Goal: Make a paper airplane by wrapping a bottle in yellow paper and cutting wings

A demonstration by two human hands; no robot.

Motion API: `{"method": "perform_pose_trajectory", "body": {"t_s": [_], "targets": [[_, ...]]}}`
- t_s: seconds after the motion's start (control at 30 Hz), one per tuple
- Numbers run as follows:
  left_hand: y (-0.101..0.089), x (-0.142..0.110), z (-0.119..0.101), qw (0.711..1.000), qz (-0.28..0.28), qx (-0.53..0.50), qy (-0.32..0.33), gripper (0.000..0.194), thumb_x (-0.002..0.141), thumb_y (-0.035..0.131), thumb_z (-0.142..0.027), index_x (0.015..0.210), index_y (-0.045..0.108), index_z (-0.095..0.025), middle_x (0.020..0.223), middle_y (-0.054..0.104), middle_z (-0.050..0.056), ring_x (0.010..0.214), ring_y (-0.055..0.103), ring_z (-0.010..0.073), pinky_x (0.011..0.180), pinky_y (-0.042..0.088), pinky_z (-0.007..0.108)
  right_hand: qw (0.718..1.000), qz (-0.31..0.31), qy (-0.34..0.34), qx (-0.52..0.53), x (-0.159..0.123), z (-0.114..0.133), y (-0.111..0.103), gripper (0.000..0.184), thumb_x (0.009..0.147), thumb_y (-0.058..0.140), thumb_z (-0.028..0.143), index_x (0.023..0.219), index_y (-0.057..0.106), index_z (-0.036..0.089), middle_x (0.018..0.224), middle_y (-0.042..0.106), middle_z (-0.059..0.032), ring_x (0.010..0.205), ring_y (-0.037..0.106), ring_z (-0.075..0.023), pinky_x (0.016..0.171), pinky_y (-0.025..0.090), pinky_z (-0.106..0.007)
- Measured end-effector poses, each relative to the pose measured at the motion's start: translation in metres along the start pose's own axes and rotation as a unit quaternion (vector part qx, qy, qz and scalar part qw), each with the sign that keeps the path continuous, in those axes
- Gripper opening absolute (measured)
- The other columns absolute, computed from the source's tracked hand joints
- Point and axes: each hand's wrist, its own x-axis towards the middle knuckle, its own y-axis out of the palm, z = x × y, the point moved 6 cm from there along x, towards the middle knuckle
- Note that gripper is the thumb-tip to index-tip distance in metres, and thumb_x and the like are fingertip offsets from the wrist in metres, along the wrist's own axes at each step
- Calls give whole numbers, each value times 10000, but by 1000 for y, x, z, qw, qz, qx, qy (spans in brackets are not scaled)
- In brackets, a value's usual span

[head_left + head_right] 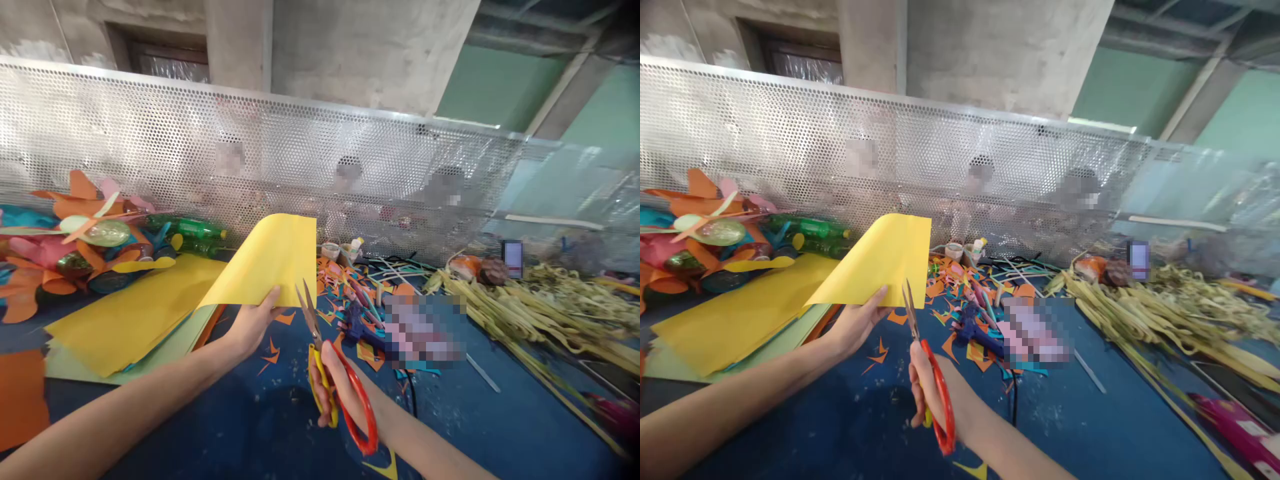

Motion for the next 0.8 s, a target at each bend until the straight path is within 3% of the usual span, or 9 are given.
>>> {"method": "perform_pose_trajectory", "body": {"t_s": [0.27,0.53,0.8], "targets": [[5,-6,-12,999,0,-3,38,486,760,696,-210,1225,553,-204,1328,538,102,1122,580,257,758,584,272,999,-5,9,-30,-3,4,-1,646,722,300,826,650,438,199,508,400,49,431,429,-101,473,485,-270],[8,-10,-18,999,0,-7,39,533,760,699,-209,1264,526,-220,1342,528,82,1124,580,244,844,568,327,999,-3,22,-42,-4,2,-5,624,754,300,800,659,442,200,540,421,39,445,456,-102,511,504,-283],[15,-10,-25,997,44,-32,62,553,800,668,-225,1317,472,-246,1321,555,70,1176,548,233,951,504,355,998,4,17,-60,-8,4,-6,619,757,299,798,661,439,202,539,411,37,464,453,-109,516,513,-295]]}}
